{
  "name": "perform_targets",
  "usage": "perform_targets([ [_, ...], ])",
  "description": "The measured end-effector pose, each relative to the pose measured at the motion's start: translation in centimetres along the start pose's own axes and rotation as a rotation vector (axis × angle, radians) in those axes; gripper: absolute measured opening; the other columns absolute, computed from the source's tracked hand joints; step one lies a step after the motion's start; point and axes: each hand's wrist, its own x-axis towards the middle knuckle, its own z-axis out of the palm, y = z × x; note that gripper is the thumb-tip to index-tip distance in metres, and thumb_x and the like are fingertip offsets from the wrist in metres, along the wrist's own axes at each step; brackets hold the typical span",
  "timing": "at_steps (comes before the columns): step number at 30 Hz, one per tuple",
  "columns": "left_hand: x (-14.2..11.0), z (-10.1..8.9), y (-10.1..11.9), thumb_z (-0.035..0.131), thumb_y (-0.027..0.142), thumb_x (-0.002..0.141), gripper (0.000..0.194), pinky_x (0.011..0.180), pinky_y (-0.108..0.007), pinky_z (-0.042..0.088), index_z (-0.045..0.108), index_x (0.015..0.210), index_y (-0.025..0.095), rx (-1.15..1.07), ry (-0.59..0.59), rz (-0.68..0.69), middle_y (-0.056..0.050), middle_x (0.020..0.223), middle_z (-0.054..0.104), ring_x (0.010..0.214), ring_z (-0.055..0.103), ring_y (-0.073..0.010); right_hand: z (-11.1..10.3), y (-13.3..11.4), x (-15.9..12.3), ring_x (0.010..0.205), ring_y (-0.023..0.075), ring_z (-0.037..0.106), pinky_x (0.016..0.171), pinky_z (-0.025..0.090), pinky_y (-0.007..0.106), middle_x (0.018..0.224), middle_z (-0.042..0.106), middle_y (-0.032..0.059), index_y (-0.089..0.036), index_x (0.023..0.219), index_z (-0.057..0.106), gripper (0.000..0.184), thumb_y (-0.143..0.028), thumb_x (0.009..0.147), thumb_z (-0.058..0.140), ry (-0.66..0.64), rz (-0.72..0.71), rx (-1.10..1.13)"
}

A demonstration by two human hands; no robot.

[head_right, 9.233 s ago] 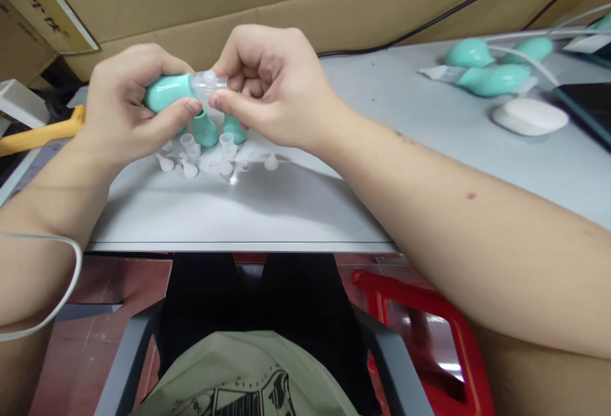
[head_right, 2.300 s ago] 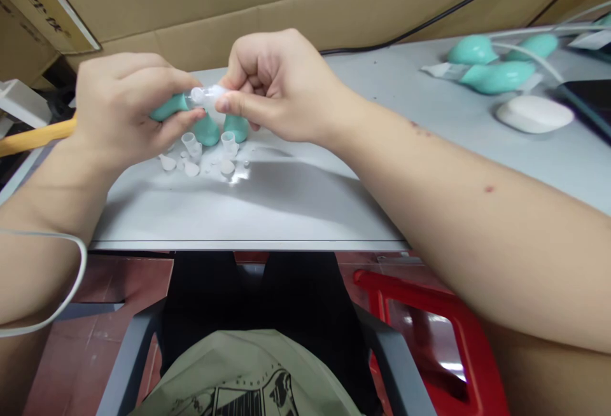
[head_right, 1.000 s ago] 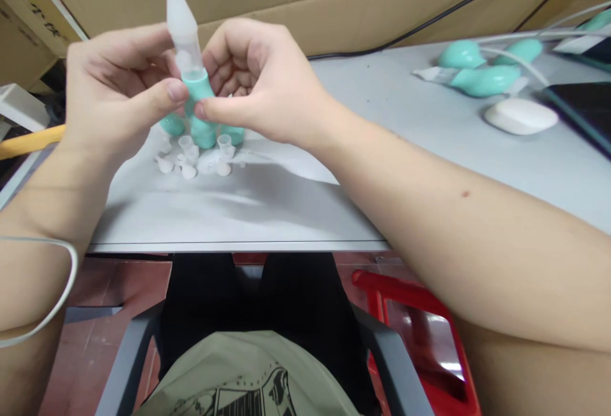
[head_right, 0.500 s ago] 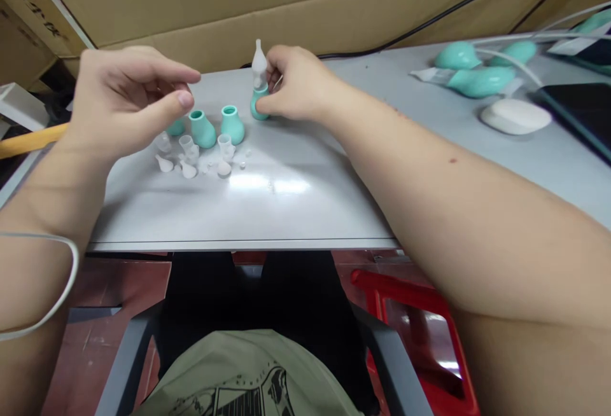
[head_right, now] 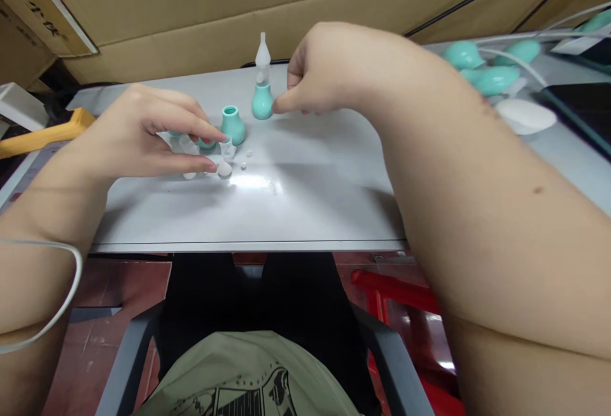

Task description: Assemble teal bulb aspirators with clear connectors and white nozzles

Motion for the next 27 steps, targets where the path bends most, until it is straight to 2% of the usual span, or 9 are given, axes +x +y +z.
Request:
perform_targets([
  [1, 0.0, 0.2, -0.2, 0.097, 0.038, 0.108, 0.015, 0.082, -0.046, 0.066, 0.1, 0.123, 0.036, -0.01, 0.008, 0.019, -0.005, 0.109, 0.093, 0.09, 0.086, -0.0283, -0.2, -0.2, -0.3, 0.063, 0.022, 0.054, 0.06, 0.037, 0.045, 0.069, 0.067, 0.0016, -0.029, 0.077, 0.078, 0.046, -0.034, 0.104, 0.113, -0.027, -0.041, 0.004],
  [3, 0.1, 0.6, -0.5, 0.096, 0.034, 0.104, 0.018, 0.082, -0.046, 0.065, 0.102, 0.121, 0.034, -0.002, 0.014, 0.029, -0.005, 0.108, 0.094, 0.09, 0.086, -0.0281, -0.2, -0.5, -0.9, 0.054, 0.0168, 0.049, 0.056, 0.037, 0.042, 0.064, 0.065, -0.0027, -0.027, 0.073, 0.075, 0.046, -0.02, 0.104, 0.109, -0.119, -0.215, 0.074],
  [6, 0.2, 1.1, -0.8, 0.088, 0.035, 0.108, 0.021, 0.09, -0.046, 0.065, 0.103, 0.123, 0.035, 0.062, -0.03, 0.005, -0.005, 0.108, 0.095, 0.095, 0.088, -0.0293, 0.4, -0.8, -1.5, 0.05, 0.0129, 0.046, 0.052, 0.034, 0.038, 0.058, 0.06, -0.0068, -0.026, 0.068, 0.072, 0.047, -0.003, 0.097, 0.101, -0.22, -0.406, 0.149],
  [8, 0.3, 1.3, -0.8, 0.087, 0.036, 0.109, 0.021, 0.094, -0.046, 0.066, 0.103, 0.122, 0.037, 0.089, -0.062, 0.011, -0.004, 0.106, 0.095, 0.098, 0.089, -0.0305, 0.9, -0.9, -1.7, 0.052, 0.0131, 0.047, 0.052, 0.034, 0.038, 0.059, 0.061, -0.007, -0.026, 0.068, 0.075, 0.045, 0.001, 0.095, 0.097, -0.239, -0.489, 0.173],
  [12, 0.5, 1.1, -0.6, 0.082, 0.032, 0.113, 0.02, 0.099, -0.047, 0.067, 0.101, 0.117, 0.036, 0.139, -0.12, -0.008, -0.003, 0.105, 0.096, 0.104, 0.091, -0.0317, 1.6, -0.8, -1.8, 0.059, 0.0153, 0.054, 0.058, 0.039, 0.038, 0.07, 0.072, -0.006, -0.028, 0.079, 0.085, 0.033, -0.003, 0.096, 0.097, -0.248, -0.648, 0.202],
  [17, 0.7, 0.8, -0.1, 0.078, 0.032, 0.114, 0.019, 0.099, -0.043, 0.066, 0.096, 0.107, 0.033, 0.193, -0.171, -0.056, -0.002, 0.101, 0.094, 0.102, 0.09, -0.0292, 2.0, -0.9, -2.0, 0.065, 0.0173, 0.06, 0.065, 0.039, 0.038, 0.077, 0.079, -0.0072, -0.035, 0.096, 0.1, 0.03, -0.007, 0.099, 0.09, -0.272, -0.671, 0.177],
  [21, 0.7, 1.0, -0.3, 0.08, 0.035, 0.112, 0.016, 0.099, -0.043, 0.065, 0.094, 0.105, 0.033, 0.217, -0.183, -0.06, -0.002, 0.1, 0.093, 0.102, 0.089, -0.0297, 2.3, -1.1, -2.0, 0.066, 0.0184, 0.059, 0.067, 0.038, 0.04, 0.078, 0.079, -0.0067, -0.035, 0.099, 0.101, 0.028, -0.008, 0.098, 0.094, -0.277, -0.652, 0.155],
  [27, 0.7, 1.2, -0.2, 0.078, 0.029, 0.112, 0.019, 0.098, -0.043, 0.064, 0.096, 0.107, 0.034, 0.194, -0.188, -0.035, -0.001, 0.103, 0.094, 0.106, 0.09, -0.0306, 2.3, -1.5, -2.3, 0.06, 0.0176, 0.056, 0.06, 0.037, 0.04, 0.072, 0.078, -0.0063, -0.034, 0.096, 0.1, 0.031, -0.005, 0.094, 0.091, -0.289, -0.633, 0.169],
])
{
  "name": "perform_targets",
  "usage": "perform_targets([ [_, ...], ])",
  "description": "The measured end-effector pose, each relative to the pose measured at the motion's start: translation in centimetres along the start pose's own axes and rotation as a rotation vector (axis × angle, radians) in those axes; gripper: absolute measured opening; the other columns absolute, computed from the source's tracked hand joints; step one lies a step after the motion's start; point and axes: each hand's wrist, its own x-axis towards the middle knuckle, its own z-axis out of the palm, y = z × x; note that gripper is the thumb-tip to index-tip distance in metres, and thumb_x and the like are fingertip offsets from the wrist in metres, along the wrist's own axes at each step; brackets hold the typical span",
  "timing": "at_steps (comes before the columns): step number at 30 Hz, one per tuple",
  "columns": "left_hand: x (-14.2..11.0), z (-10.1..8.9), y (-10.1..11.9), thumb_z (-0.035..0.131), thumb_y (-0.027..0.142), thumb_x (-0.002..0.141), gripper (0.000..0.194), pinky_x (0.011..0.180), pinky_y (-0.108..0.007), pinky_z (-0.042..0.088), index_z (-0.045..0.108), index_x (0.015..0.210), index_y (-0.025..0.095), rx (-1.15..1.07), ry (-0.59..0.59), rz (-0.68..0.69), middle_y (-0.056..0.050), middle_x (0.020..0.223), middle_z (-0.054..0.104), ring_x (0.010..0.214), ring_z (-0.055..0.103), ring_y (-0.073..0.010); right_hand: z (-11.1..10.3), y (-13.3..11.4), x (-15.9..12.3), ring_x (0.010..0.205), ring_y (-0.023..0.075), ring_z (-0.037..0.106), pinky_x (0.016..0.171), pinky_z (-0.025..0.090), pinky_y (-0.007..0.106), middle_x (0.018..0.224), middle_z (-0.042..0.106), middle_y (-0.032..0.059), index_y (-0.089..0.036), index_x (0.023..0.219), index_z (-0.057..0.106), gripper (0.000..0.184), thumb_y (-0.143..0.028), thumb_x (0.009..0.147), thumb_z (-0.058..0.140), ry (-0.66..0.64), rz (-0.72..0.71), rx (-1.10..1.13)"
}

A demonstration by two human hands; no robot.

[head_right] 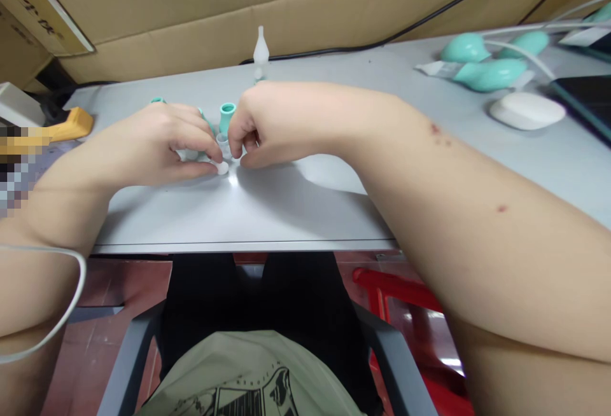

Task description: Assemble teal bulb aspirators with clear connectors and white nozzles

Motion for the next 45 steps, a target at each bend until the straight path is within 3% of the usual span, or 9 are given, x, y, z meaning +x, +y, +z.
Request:
perform_targets([
  [6, -0.7, -0.8, -0.3, 0.086, 0.038, 0.113, 0.013, 0.087, -0.045, 0.065, 0.096, 0.106, 0.034, -0.161, 0.068, -0.108, -0.002, 0.095, 0.089, 0.085, 0.082, -0.0264, 0.4, -0.1, 0.1, 0.059, 0.0174, 0.053, 0.062, 0.036, 0.04, 0.069, 0.075, -0.0066, -0.032, 0.09, 0.097, 0.029, -0.005, 0.093, 0.087, -0.016, -0.042, -0.043],
  [10, -1.3, -1.5, -2.1, 0.105, 0.048, 0.104, 0.02, 0.074, -0.049, 0.069, 0.093, 0.1, 0.033, -0.381, 0.311, -0.099, -0.005, 0.096, 0.093, 0.081, 0.079, -0.0266, 0.8, 0.4, 0.4, 0.061, 0.0171, 0.055, 0.065, 0.036, 0.04, 0.073, 0.077, -0.0074, -0.031, 0.087, 0.096, 0.027, -0.007, 0.096, 0.086, -0.017, -0.064, -0.098],
  [12, -1.3, -1.7, -2.8, 0.11, 0.047, 0.102, 0.028, 0.075, -0.047, 0.074, 0.089, 0.092, 0.031, -0.441, 0.401, -0.097, -0.005, 0.102, 0.095, 0.086, 0.083, -0.0252, 0.9, 0.4, 0.6, 0.064, 0.0171, 0.058, 0.066, 0.036, 0.039, 0.077, 0.079, -0.0067, -0.029, 0.084, 0.093, 0.027, -0.006, 0.096, 0.086, -0.023, -0.057, -0.11],
  [15, -1.2, -1.6, -3.7, 0.116, 0.071, 0.095, 0.056, 0.075, -0.045, 0.077, 0.084, 0.086, 0.026, -0.462, 0.464, -0.088, -0.007, 0.101, 0.094, 0.085, 0.085, -0.0227, 0.7, 0.1, 0.5, 0.063, 0.0172, 0.057, 0.067, 0.036, 0.038, 0.073, 0.073, -0.0057, -0.028, 0.079, 0.088, 0.028, -0.004, 0.094, 0.085, -0.027, -0.073, -0.12],
  [21, -1.4, -0.7, -4.6, 0.107, 0.095, 0.095, 0.074, 0.074, -0.052, 0.081, 0.088, 0.094, 0.023, -0.35, 0.454, -0.161, -0.013, 0.096, 0.09, 0.082, 0.089, -0.0305, -0.5, 0.0, -0.4, 0.07, 0.0188, 0.066, 0.071, 0.047, 0.039, 0.078, 0.08, -0.0025, -0.025, 0.088, 0.09, 0.023, -0.004, 0.096, 0.086, 0.055, -0.066, 0.092],
  [26, -1.5, -0.7, -5.0, 0.103, 0.098, 0.098, 0.09, 0.086, -0.057, 0.082, 0.096, 0.149, 0.024, -0.396, 0.447, -0.176, -0.011, 0.104, 0.093, 0.087, 0.088, -0.0291, 0.0, 1.5, 0.1, 0.075, 0.0204, 0.075, 0.077, 0.059, 0.037, 0.08, 0.086, -0.0026, -0.029, 0.088, 0.096, 0.026, -0.003, 0.091, 0.096, 0.277, -0.201, 0.415],
  [31, -1.2, -0.6, -5.8, 0.102, 0.101, 0.097, 0.089, 0.092, -0.064, 0.08, 0.098, 0.142, 0.024, -0.401, 0.374, -0.156, -0.014, 0.108, 0.092, 0.091, 0.085, -0.0309, 0.7, 1.4, 0.9, 0.071, 0.0168, 0.077, 0.069, 0.059, 0.031, 0.077, 0.087, -0.0027, -0.032, 0.084, 0.099, 0.037, 0.004, 0.089, 0.098, 0.429, -0.198, 0.655],
  [37, -0.9, -0.3, -4.0, 0.11, 0.091, 0.096, 0.082, 0.095, -0.067, 0.085, 0.099, 0.136, 0.02, -0.488, 0.402, -0.18, -0.016, 0.113, 0.096, 0.096, 0.093, -0.0351, 1.1, 1.1, 1.6, 0.07, 0.0165, 0.083, 0.067, 0.069, 0.023, 0.076, 0.089, -0.0025, -0.031, 0.082, 0.101, 0.042, 0.011, 0.088, 0.096, 0.556, -0.186, 0.862],
  [45, -0.8, -0.8, -1.5, 0.11, 0.045, 0.092, 0.044, 0.112, -0.073, 0.086, 0.102, 0.127, 0.02, -0.513, 0.485, -0.277, -0.011, 0.117, 0.1, 0.11, 0.099, -0.0396, 1.9, 1.2, 1.9, 0.07, 0.0188, 0.082, 0.068, 0.066, 0.029, 0.076, 0.088, -0.0007, -0.03, 0.082, 0.099, 0.03, -0.001, 0.088, 0.1, 0.644, -0.236, 0.95],
])
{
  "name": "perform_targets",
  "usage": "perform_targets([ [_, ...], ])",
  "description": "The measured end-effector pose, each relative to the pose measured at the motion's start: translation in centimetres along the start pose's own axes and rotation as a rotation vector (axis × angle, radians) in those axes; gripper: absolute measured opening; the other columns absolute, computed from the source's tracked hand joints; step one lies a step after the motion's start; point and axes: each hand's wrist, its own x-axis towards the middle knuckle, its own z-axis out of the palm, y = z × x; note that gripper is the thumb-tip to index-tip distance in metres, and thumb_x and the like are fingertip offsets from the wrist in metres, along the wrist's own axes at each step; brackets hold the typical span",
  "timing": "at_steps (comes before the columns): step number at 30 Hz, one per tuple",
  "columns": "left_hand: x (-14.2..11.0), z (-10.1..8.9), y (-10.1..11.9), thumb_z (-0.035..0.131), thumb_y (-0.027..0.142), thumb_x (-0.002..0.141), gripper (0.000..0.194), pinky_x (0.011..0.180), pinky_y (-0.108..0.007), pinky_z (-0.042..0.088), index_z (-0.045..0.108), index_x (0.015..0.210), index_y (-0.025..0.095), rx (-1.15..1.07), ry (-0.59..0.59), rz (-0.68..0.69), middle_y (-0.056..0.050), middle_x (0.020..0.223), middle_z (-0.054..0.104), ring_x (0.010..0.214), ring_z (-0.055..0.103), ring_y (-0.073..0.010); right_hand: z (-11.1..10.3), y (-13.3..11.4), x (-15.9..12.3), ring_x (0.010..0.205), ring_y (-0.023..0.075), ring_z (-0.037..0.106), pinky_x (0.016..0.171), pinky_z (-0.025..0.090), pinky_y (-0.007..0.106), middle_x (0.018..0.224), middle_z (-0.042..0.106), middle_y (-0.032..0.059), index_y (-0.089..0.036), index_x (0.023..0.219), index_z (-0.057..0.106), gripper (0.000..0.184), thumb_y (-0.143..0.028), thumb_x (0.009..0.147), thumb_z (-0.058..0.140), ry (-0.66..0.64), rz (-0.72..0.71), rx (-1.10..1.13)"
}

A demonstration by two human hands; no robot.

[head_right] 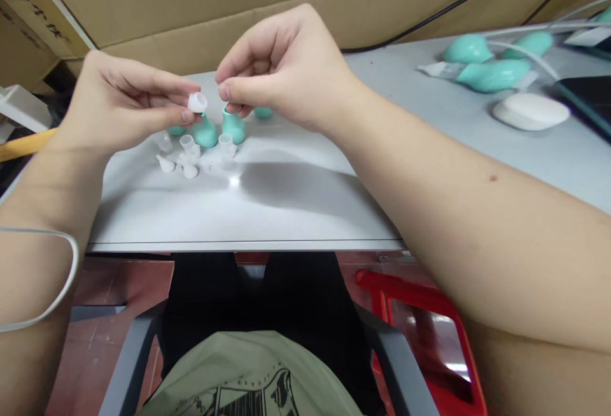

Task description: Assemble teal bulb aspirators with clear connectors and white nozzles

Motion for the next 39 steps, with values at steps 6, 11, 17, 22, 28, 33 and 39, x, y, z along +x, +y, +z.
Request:
perform_targets([
  [6, 0.0, 0.4, 0.1, 0.11, 0.05, 0.099, 0.047, 0.118, -0.075, 0.084, 0.099, 0.132, 0.018, -0.04, -0.031, 0.012, -0.015, 0.125, 0.099, 0.117, 0.1, -0.0431, 0.6, -0.1, -0.6, 0.08, 0.0214, 0.083, 0.076, 0.071, 0.034, 0.087, 0.093, -0.001, -0.037, 0.087, 0.1, 0.032, -0.054, 0.085, 0.127, -0.066, -0.06, -0.017],
  [11, 0.1, 0.8, 0.6, 0.113, 0.057, 0.093, 0.055, 0.124, -0.077, 0.082, 0.1, 0.131, 0.019, -0.033, -0.004, -0.02, -0.011, 0.122, 0.1, 0.118, 0.1, -0.0435, 0.3, 0.0, -0.7, 0.098, 0.03, 0.091, 0.098, 0.082, 0.048, 0.101, 0.098, 0.0019, -0.039, 0.092, 0.101, 0.042, -0.072, 0.085, 0.125, -0.066, -0.058, -0.108],
  [17, 0.1, 0.7, -0.3, 0.109, 0.083, 0.097, 0.073, 0.126, -0.082, 0.078, 0.098, 0.136, 0.022, 0.031, -0.027, 0.012, -0.011, 0.127, 0.099, 0.125, 0.098, -0.047, 0.7, 0.2, -0.9, 0.091, 0.0224, 0.086, 0.093, 0.076, 0.037, 0.1, 0.097, -0.0013, -0.035, 0.096, 0.104, 0.016, -0.038, 0.094, 0.12, -0.043, -0.106, -0.059],
  [22, 0.0, 0.6, -1.1, 0.11, 0.08, 0.101, 0.063, 0.117, -0.077, 0.084, 0.101, 0.132, 0.026, 0.047, 0.031, 0.09, -0.015, 0.13, 0.1, 0.118, 0.099, -0.0471, 1.1, -0.3, -1.2, 0.105, 0.0264, 0.093, 0.104, 0.079, 0.041, 0.105, 0.098, -0.0049, -0.041, 0.093, 0.102, 0.026, -0.016, 0.099, 0.106, -0.037, -0.065, -0.045],
  [28, 0.0, 0.8, -0.9, 0.106, 0.084, 0.105, 0.062, 0.115, -0.083, 0.083, 0.1, 0.129, 0.027, 0.049, 0.029, 0.108, -0.015, 0.128, 0.1, 0.119, 0.099, -0.0485, 0.5, -1.5, -1.2, 0.115, 0.0336, 0.095, 0.114, 0.08, 0.052, 0.11, 0.098, -0.004, -0.044, 0.09, 0.1, 0.023, -0.026, 0.104, 0.105, -0.124, -0.002, -0.168],
  [33, 0.1, 1.2, -0.6, 0.109, 0.085, 0.098, 0.06, 0.113, -0.077, 0.085, 0.099, 0.121, 0.03, 0.049, 0.057, 0.071, -0.012, 0.124, 0.1, 0.115, 0.099, -0.0446, 1.3, -1.3, -1.5, 0.108, 0.0298, 0.09, 0.111, 0.078, 0.047, 0.105, 0.096, -0.0014, -0.041, 0.087, 0.098, 0.028, -0.057, 0.103, 0.115, -0.039, -0.007, -0.093],
  [39, -0.2, 1.0, -1.3, 0.103, 0.078, 0.108, 0.055, 0.116, -0.077, 0.082, 0.099, 0.128, 0.028, 0.097, 0.057, 0.119, -0.014, 0.13, 0.099, 0.121, 0.097, -0.045, 0.3, -0.4, -1.3, 0.111, 0.0314, 0.09, 0.116, 0.078, 0.05, 0.111, 0.096, -0.0001, -0.042, 0.095, 0.101, 0.025, -0.058, 0.099, 0.119, -0.11, 0.055, -0.059],
])
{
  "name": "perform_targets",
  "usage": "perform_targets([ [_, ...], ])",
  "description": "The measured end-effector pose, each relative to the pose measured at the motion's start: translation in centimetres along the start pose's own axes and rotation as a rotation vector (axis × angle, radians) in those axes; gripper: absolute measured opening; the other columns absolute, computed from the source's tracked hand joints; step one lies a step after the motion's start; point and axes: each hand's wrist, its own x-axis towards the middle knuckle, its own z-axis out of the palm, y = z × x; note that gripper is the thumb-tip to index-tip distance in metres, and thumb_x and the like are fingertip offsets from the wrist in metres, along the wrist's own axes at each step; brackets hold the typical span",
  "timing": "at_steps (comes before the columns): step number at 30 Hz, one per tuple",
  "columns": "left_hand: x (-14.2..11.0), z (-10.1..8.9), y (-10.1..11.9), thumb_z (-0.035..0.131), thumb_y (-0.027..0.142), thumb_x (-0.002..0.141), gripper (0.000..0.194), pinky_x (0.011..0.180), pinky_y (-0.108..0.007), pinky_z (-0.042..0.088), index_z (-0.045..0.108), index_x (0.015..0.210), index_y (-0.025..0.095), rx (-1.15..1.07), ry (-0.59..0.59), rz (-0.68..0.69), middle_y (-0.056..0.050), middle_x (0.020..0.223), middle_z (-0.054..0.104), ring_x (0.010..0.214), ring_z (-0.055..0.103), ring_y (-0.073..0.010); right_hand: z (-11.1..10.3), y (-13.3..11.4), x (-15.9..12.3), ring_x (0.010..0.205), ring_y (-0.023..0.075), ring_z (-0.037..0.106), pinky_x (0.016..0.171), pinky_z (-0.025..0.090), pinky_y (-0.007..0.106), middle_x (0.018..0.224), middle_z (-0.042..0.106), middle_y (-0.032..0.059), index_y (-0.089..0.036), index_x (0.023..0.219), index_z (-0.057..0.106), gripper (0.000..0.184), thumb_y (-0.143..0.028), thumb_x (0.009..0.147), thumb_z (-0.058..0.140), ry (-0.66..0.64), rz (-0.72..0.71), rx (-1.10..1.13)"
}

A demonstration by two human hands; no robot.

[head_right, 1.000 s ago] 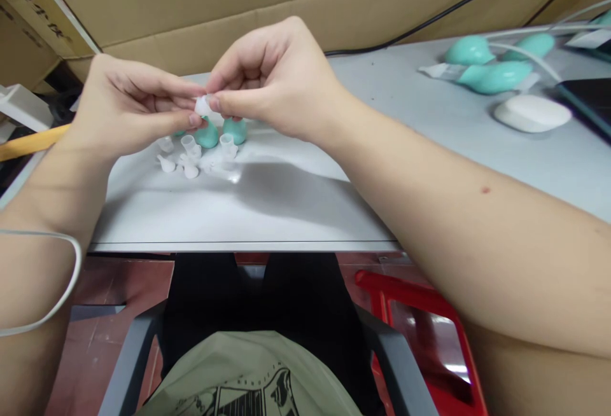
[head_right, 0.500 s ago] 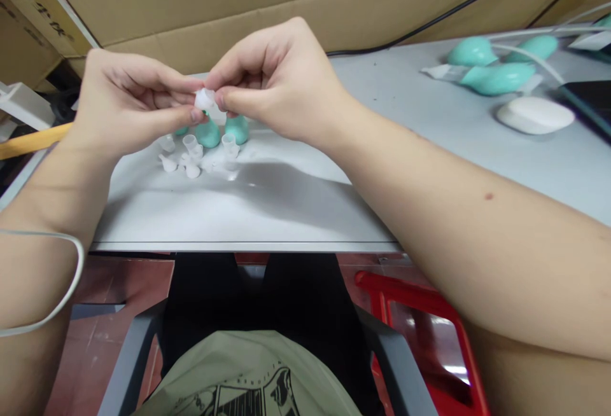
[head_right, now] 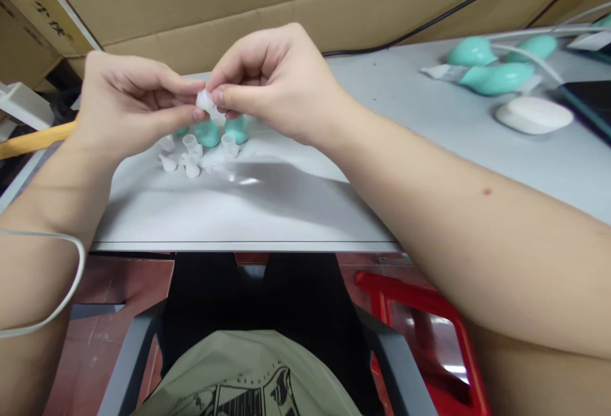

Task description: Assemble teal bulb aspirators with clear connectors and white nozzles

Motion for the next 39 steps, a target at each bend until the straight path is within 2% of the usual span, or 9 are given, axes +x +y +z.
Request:
perform_targets([
  [4, -0.1, 0.1, -0.1, 0.102, 0.063, 0.113, 0.036, 0.108, -0.069, 0.083, 0.099, 0.124, 0.029, -0.027, 0.016, 0.095, -0.01, 0.124, 0.1, 0.112, 0.097, -0.0401, 0.1, 0.8, 0.4, 0.107, 0.032, 0.091, 0.113, 0.078, 0.05, 0.107, 0.095, 0.0006, -0.043, 0.093, 0.099, 0.026, -0.057, 0.097, 0.12, -0.012, -0.006, 0.079],
  [9, -0.2, 0.2, 1.0, 0.097, 0.056, 0.116, 0.028, 0.11, -0.065, 0.083, 0.1, 0.125, 0.029, 0.018, 0.011, 0.064, -0.008, 0.125, 0.1, 0.112, 0.096, -0.0375, 1.0, 0.9, 1.0, 0.087, 0.0238, 0.083, 0.091, 0.076, 0.038, 0.088, 0.088, -0.0026, -0.039, 0.086, 0.096, 0.039, -0.046, 0.072, 0.132, 0.0, 0.034, 0.231],
  [13, 0.0, 0.2, 1.6, 0.093, 0.054, 0.11, 0.023, 0.094, -0.055, 0.081, 0.095, 0.106, 0.031, 0.125, 0.043, 0.061, -0.004, 0.106, 0.098, 0.097, 0.094, -0.033, 0.8, 1.0, 1.0, 0.09, 0.0212, 0.084, 0.094, 0.076, 0.033, 0.097, 0.093, -0.0012, -0.035, 0.093, 0.102, 0.023, -0.03, 0.084, 0.122, -0.025, 0.04, 0.247],
  [16, 0.2, 0.1, 1.4, 0.09, 0.06, 0.11, 0.031, 0.094, -0.054, 0.079, 0.089, 0.098, 0.032, 0.187, 0.051, 0.077, -0.005, 0.102, 0.096, 0.096, 0.092, -0.0325, 0.6, 1.1, 0.9, 0.095, 0.0232, 0.087, 0.098, 0.078, 0.035, 0.098, 0.094, 0.0002, -0.036, 0.092, 0.102, 0.02, -0.02, 0.089, 0.114, -0.032, 0.058, 0.209],
  [21, 0.4, -0.1, 1.1, 0.092, 0.064, 0.11, 0.035, 0.093, -0.053, 0.078, 0.09, 0.098, 0.032, 0.221, 0.034, 0.092, -0.006, 0.101, 0.097, 0.094, 0.091, -0.0321, 0.4, 1.4, 0.9, 0.094, 0.0236, 0.088, 0.1, 0.08, 0.037, 0.099, 0.094, 0.0006, -0.037, 0.093, 0.102, 0.022, -0.029, 0.088, 0.122, -0.032, 0.044, 0.222],
  [24, 0.4, 0.0, 1.5, 0.091, 0.061, 0.109, 0.032, 0.09, -0.052, 0.079, 0.089, 0.091, 0.035, 0.252, 0.042, 0.116, -0.004, 0.097, 0.096, 0.091, 0.092, -0.0322, 0.1, 1.7, 0.7, 0.101, 0.0259, 0.089, 0.107, 0.081, 0.042, 0.103, 0.095, -0.0005, -0.039, 0.098, 0.103, 0.019, -0.039, 0.094, 0.122, -0.04, 0.05, 0.197],
  [28, 0.2, -0.1, 1.8, 0.084, 0.047, 0.111, 0.029, 0.088, -0.049, 0.077, 0.085, 0.084, 0.037, 0.29, 0.06, 0.182, -0.001, 0.096, 0.097, 0.092, 0.095, -0.0302, -0.5, 1.9, 0.6, 0.107, 0.0265, 0.09, 0.116, 0.08, 0.044, 0.108, 0.096, -0.0018, -0.041, 0.102, 0.104, 0.014, -0.03, 0.105, 0.111, -0.109, 0.064, 0.189],
  [34, 0.3, -0.2, 1.0, 0.086, 0.054, 0.112, 0.029, 0.092, -0.051, 0.078, 0.088, 0.09, 0.035, 0.301, 0.022, 0.172, -0.004, 0.099, 0.096, 0.096, 0.093, -0.0322, 0.0, 2.0, 0.7, 0.105, 0.0295, 0.09, 0.109, 0.08, 0.044, 0.102, 0.095, 0.0026, -0.034, 0.098, 0.101, 0.022, -0.031, 0.089, 0.121, -0.044, 0.073, 0.211],
  [39, 0.3, -0.2, 0.9, 0.086, 0.048, 0.111, 0.025, 0.087, -0.051, 0.077, 0.089, 0.089, 0.037, 0.307, 0.039, 0.238, -0.002, 0.097, 0.096, 0.094, 0.094, -0.0326, 0.1, 2.0, 0.5, 0.113, 0.0312, 0.091, 0.113, 0.079, 0.043, 0.108, 0.096, 0.0047, -0.031, 0.101, 0.1, 0.025, -0.036, 0.09, 0.122, -0.03, 0.103, 0.196],
])
